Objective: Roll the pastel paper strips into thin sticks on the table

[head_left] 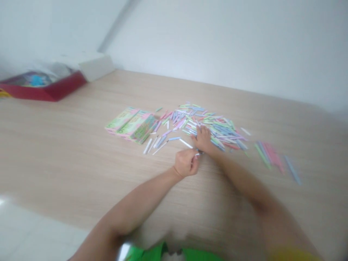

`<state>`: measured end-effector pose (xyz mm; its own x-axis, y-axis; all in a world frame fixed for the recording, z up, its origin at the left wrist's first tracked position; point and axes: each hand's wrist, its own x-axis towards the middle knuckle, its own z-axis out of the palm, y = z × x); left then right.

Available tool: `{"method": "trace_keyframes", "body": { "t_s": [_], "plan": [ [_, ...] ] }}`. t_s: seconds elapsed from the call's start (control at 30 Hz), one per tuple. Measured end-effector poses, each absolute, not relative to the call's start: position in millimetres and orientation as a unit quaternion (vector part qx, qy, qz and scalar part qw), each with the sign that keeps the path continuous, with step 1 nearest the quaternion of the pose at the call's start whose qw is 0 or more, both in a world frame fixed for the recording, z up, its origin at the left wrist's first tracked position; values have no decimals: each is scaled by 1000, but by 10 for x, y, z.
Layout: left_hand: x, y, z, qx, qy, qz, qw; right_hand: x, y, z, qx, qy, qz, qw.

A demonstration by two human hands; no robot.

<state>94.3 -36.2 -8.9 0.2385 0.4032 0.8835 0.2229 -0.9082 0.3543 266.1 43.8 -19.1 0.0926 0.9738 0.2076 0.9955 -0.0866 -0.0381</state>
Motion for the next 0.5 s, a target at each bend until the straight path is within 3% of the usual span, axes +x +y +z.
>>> {"method": "trace_keyframes", "body": {
  "t_s": [0.5],
  "plan": [
    [871, -351, -66, 794, 200, 571, 66, 2406, 57, -2, -645, -758, 42, 88]
  ]
}}
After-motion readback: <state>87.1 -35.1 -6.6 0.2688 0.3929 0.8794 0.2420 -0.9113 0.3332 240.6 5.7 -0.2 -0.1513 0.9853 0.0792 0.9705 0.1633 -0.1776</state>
